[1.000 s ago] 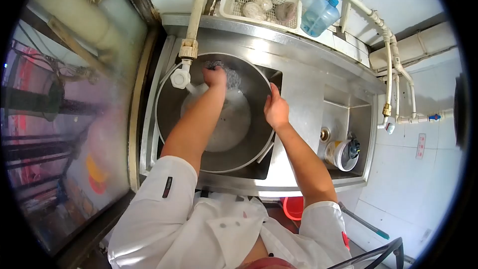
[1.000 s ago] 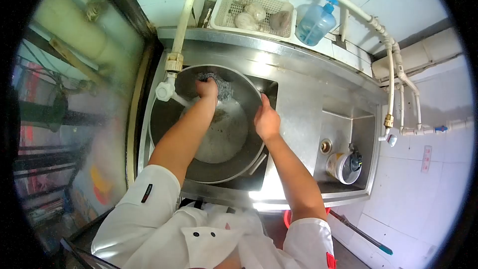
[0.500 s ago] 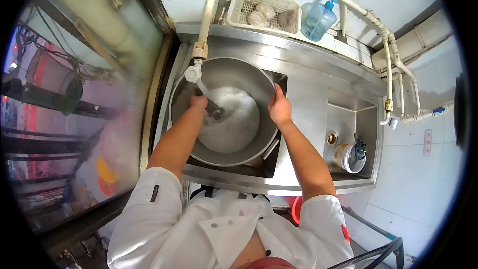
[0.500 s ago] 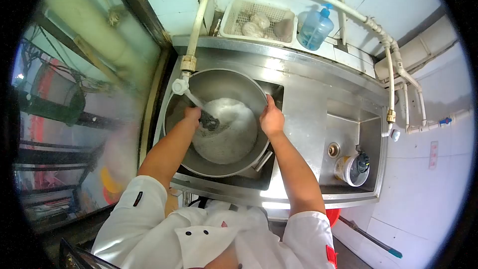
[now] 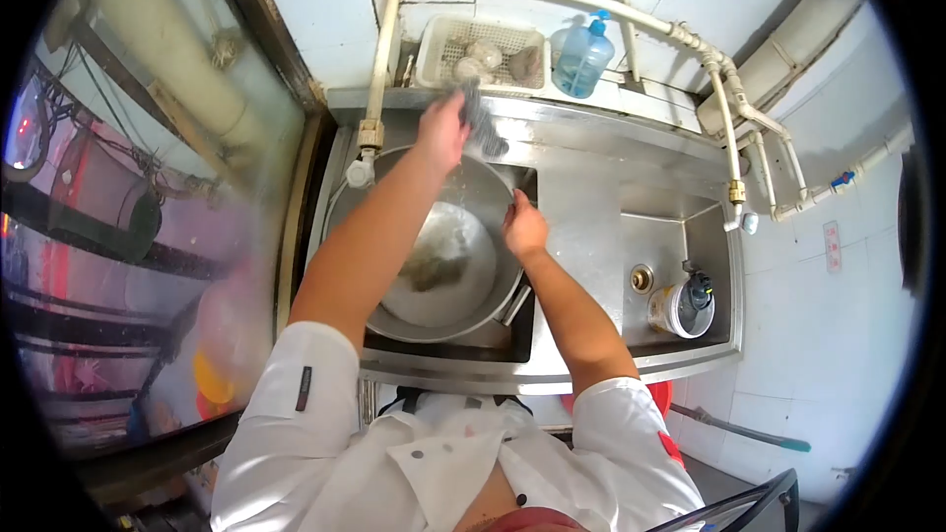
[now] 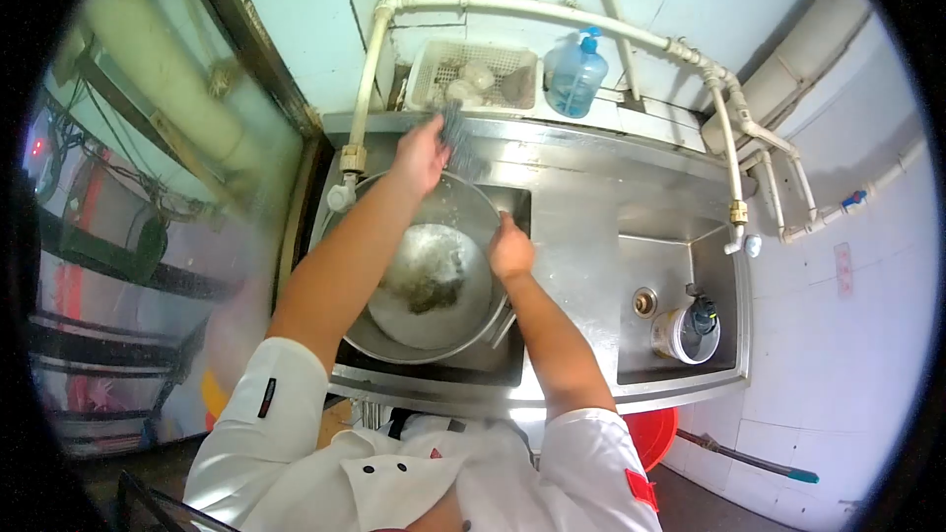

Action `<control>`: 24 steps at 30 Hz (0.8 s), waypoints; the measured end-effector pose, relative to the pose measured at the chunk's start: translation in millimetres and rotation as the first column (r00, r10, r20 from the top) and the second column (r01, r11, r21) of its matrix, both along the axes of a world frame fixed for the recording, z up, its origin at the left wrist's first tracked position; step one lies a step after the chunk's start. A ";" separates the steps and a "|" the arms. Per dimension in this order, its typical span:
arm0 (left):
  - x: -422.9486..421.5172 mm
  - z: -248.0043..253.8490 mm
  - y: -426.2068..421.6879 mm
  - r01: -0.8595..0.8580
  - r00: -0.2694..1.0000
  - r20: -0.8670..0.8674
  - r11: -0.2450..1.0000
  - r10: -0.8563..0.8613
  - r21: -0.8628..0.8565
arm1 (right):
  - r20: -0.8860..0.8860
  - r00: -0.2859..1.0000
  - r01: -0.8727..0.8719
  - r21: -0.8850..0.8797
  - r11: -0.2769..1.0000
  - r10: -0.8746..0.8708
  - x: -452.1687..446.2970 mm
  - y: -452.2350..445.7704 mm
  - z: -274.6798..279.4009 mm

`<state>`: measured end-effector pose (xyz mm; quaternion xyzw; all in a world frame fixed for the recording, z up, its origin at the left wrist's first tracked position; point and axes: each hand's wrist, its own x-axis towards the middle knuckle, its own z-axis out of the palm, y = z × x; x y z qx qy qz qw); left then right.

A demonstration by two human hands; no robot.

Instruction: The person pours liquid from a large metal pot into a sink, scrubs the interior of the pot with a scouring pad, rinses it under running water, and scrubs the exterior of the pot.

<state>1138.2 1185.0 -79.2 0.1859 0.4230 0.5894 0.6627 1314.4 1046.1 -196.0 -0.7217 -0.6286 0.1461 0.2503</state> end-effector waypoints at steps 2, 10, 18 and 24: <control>12.9 30.0 32.2 0.004 1.000 0.020 0.999 -0.005 0.046 | -0.002 1.000 0.019 0.019 1.000 -0.019 -0.1 -1.8 3.9; -36.3 -59.5 -66.8 0.321 0.909 -0.242 0.940 -0.340 -0.115 | -0.009 1.000 0.011 -0.022 1.000 -0.011 1.0 -0.3 5.2; -171.1 -155.8 -131.9 -0.190 0.971 0.053 0.882 0.235 -0.431 | -0.073 0.996 0.056 -0.019 0.998 -0.058 1.0 -3.4 5.3; -144.6 -64.4 -121.3 -0.017 0.976 0.203 0.957 0.079 -0.289 | -0.087 0.995 0.039 -0.094 0.995 -0.048 2.0 -2.3 9.2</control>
